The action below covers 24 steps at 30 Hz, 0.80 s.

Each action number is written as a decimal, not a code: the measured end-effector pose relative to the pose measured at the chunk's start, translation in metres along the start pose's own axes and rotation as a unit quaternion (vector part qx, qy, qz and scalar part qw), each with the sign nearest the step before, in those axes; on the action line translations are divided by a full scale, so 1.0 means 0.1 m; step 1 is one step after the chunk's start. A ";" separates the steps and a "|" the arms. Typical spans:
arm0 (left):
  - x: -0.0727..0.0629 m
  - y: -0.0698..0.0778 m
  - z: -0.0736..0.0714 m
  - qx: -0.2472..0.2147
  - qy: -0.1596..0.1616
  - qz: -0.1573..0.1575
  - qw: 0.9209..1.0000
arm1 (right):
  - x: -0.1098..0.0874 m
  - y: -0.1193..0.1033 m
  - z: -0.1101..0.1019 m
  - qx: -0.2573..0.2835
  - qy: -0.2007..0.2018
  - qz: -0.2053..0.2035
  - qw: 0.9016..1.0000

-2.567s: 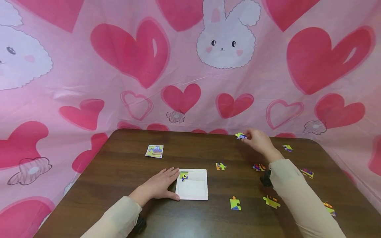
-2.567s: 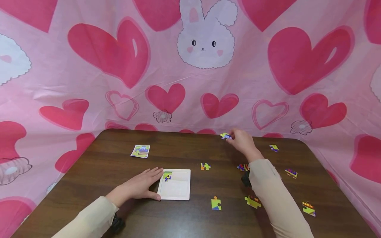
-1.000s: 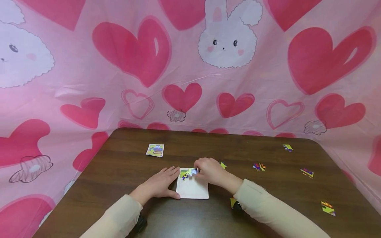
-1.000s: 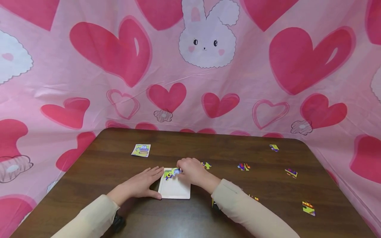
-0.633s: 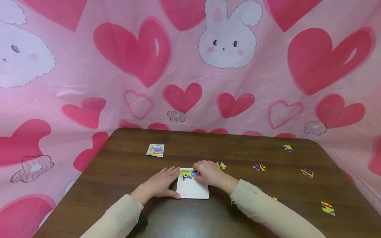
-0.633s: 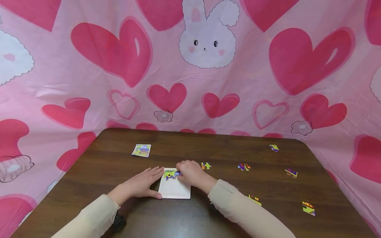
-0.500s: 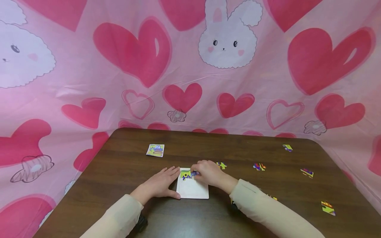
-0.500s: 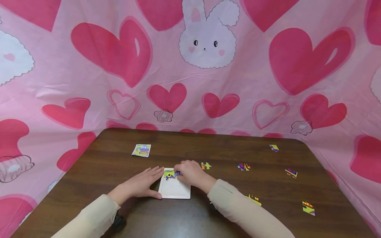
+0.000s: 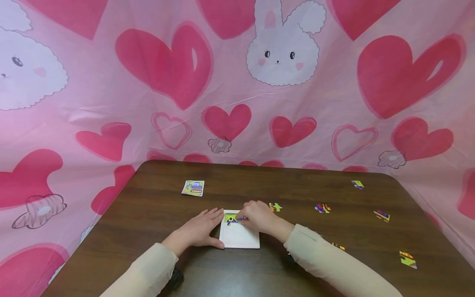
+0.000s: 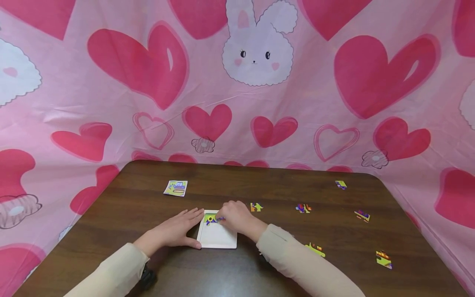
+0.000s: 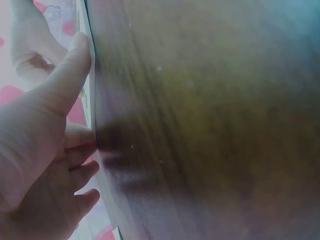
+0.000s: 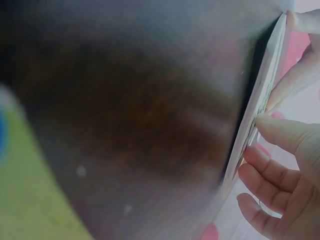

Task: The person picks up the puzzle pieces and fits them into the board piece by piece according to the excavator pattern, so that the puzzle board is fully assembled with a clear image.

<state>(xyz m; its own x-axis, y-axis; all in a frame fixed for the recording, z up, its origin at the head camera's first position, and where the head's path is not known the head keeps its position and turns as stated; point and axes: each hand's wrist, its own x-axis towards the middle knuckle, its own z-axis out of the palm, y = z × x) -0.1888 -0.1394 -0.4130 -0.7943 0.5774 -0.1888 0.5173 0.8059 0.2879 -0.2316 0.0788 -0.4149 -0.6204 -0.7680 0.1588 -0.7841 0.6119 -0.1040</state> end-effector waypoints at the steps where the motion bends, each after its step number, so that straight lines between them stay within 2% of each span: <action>1: 0.00 0.00 0.00 -0.001 0.000 -0.001 1.000 | 0.00 0.00 0.00 -0.001 0.000 0.000 1.000; 18: 0.00 -0.01 -0.01 0.000 0.002 0.003 1.000 | 0.00 -0.02 -0.03 0.014 -0.009 0.006 1.000; 24: 0.01 -0.01 0.00 0.002 -0.003 0.002 1.000 | -0.03 0.01 -0.12 0.029 -0.007 0.017 0.999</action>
<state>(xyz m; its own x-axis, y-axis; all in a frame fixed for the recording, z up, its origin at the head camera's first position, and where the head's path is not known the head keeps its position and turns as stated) -0.1900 -0.1395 -0.4130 -0.7897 0.5821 -0.1939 0.5224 0.8036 0.2851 -0.2305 0.0838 -0.4038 -0.6458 -0.7505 0.1404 -0.7626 0.6254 -0.1654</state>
